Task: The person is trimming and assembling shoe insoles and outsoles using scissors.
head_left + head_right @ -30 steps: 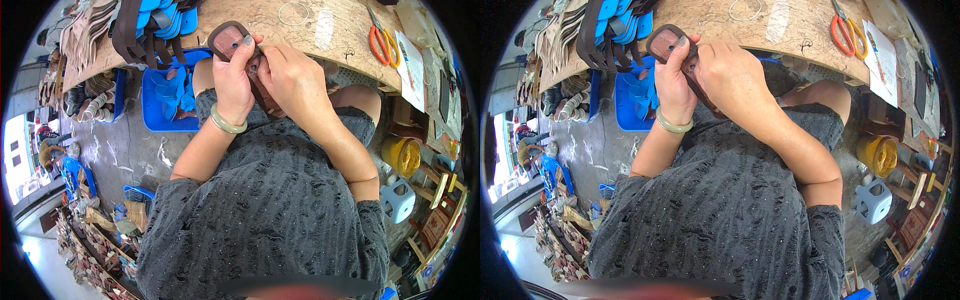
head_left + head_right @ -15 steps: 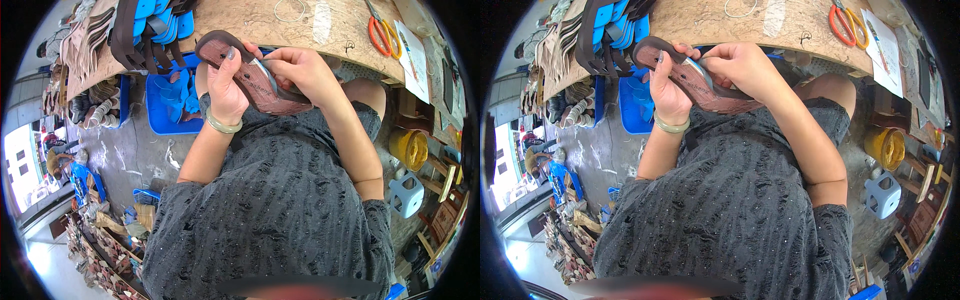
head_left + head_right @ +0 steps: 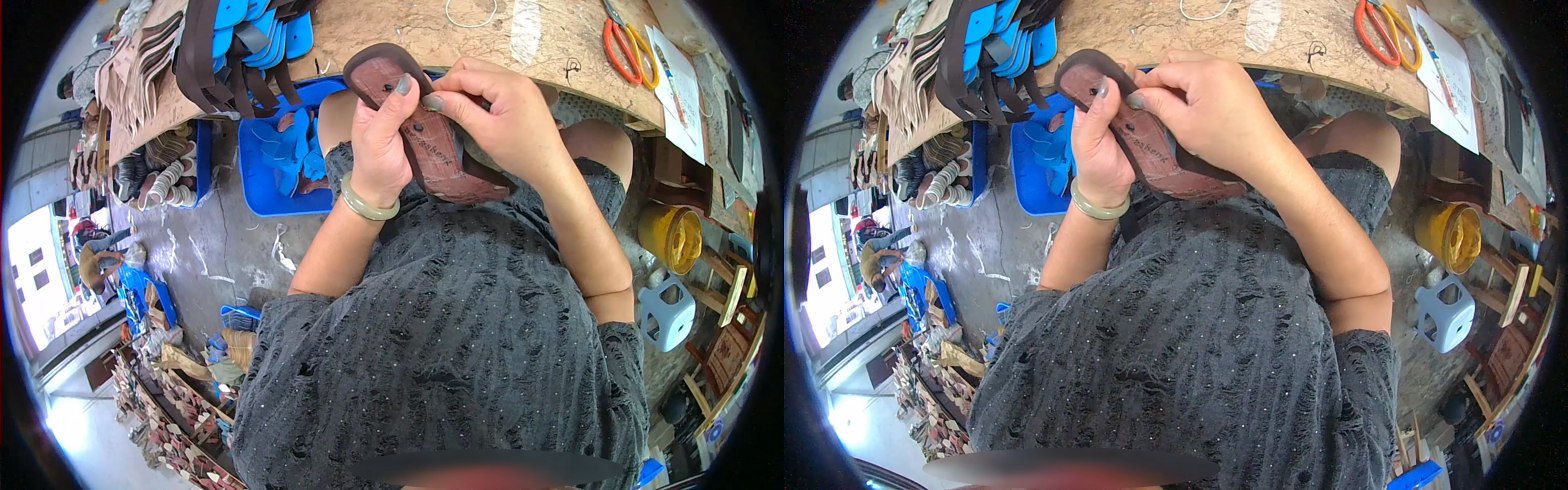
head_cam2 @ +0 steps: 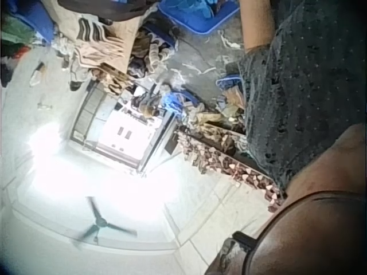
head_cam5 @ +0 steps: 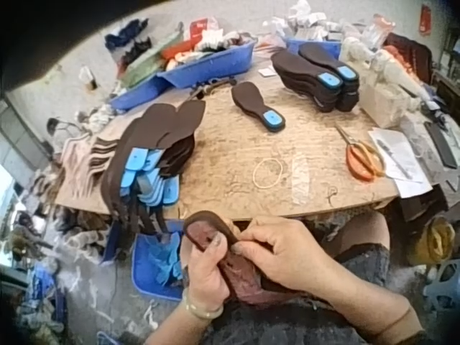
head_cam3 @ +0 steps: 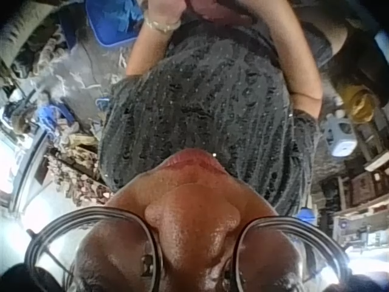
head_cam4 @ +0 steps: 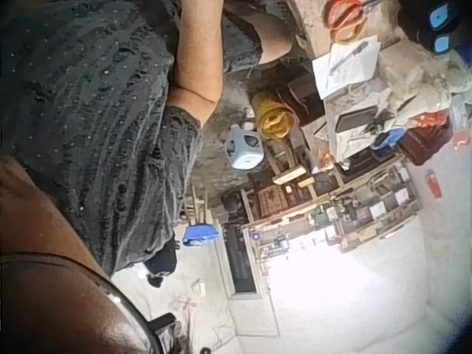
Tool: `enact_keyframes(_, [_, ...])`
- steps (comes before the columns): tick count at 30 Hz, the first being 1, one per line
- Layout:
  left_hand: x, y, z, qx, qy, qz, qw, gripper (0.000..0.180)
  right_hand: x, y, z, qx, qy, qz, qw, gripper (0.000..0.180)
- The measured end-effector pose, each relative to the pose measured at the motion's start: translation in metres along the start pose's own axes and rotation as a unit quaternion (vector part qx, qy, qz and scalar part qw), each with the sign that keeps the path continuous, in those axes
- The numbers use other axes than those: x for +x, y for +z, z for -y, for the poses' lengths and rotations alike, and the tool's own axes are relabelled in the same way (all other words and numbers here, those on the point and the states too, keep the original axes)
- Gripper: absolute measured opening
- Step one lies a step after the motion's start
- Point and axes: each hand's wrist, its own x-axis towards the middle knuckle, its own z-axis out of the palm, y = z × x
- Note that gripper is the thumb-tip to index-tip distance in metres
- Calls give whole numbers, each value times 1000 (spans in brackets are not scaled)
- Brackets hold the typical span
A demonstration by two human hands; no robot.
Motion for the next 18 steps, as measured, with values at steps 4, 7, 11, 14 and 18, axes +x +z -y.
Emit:
enact_keyframes(4, [-1, 2, 0, 5, -27, -18, 999, 22, -2, 4, -7, -169, -106, -37, 979, 23])
enact_keyframes(7, [-1, 2, 1, 19, -36, -30, 999, 24, -3, 0, -13, -55, -43, -12, 998, 25])
enact_keyframes(11, [0, 6, 3, 44, -45, -35, 997, 28, -1, 1, -17, -28, 8, 14, 999, 24])
enact_keyframes(14, [1, 5, 6, 14, -34, -31, 999, 30, 2, -4, -18, -18, -4, 18, 1000, 24])
enact_keyframes(18, [6, 10, 2, 36, -9, -39, 999, 33, -5, -28, -19, 84, 64, -97, 990, 33])
